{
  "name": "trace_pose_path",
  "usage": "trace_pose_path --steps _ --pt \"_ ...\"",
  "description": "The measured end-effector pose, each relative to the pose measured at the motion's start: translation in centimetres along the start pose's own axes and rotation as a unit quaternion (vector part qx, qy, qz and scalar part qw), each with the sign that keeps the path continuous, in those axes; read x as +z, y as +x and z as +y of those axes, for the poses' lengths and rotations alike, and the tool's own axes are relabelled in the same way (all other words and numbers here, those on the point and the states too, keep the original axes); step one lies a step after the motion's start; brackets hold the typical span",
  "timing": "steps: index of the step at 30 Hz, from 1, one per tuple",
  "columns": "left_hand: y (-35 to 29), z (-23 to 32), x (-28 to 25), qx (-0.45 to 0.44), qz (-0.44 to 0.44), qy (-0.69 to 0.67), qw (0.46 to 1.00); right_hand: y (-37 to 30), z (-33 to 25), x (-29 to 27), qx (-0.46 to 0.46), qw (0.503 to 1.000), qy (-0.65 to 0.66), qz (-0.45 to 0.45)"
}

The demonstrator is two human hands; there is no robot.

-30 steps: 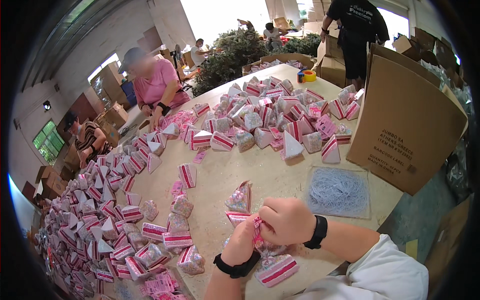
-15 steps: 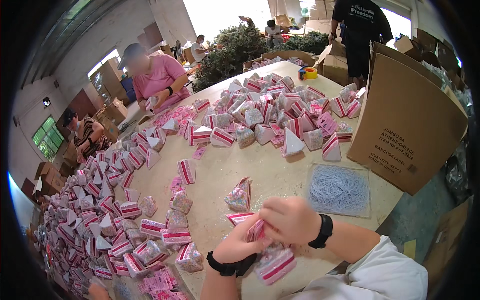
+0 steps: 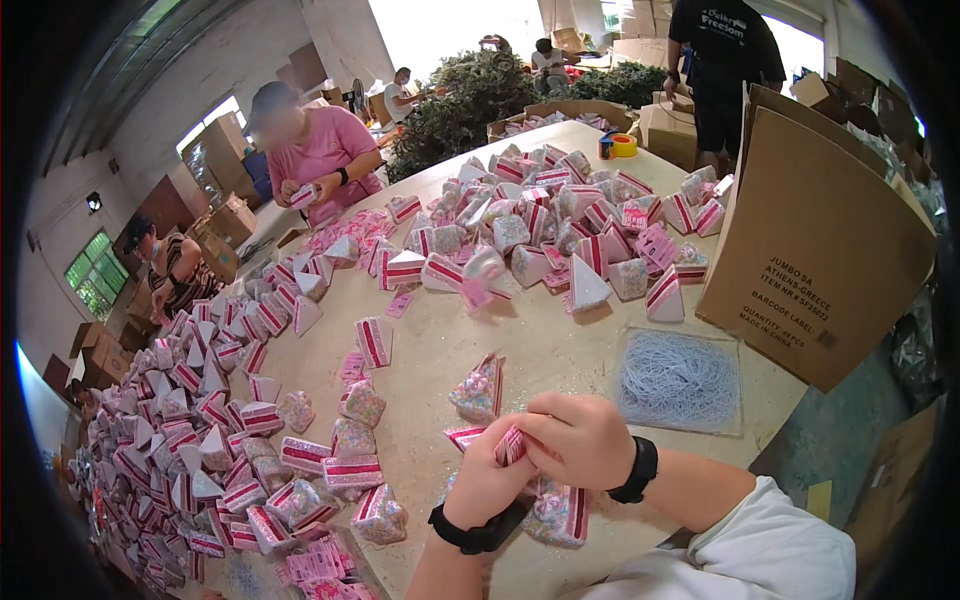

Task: Packing small triangular pink and white packages into a cardboard box.

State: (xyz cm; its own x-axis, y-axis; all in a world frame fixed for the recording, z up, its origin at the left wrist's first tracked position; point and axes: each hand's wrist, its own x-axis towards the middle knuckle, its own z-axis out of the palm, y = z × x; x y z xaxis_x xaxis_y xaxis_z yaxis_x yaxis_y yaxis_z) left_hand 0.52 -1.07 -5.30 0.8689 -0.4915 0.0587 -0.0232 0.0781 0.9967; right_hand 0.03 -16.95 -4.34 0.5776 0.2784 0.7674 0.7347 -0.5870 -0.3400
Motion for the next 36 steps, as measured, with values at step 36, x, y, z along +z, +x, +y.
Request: trace_pose_path --steps 36 --pt "-1.6 1.5 -3.7 0.013 0.155 -0.038 0.987 5.3 8.0 1.5 0.221 0.960 0.068 -0.155"
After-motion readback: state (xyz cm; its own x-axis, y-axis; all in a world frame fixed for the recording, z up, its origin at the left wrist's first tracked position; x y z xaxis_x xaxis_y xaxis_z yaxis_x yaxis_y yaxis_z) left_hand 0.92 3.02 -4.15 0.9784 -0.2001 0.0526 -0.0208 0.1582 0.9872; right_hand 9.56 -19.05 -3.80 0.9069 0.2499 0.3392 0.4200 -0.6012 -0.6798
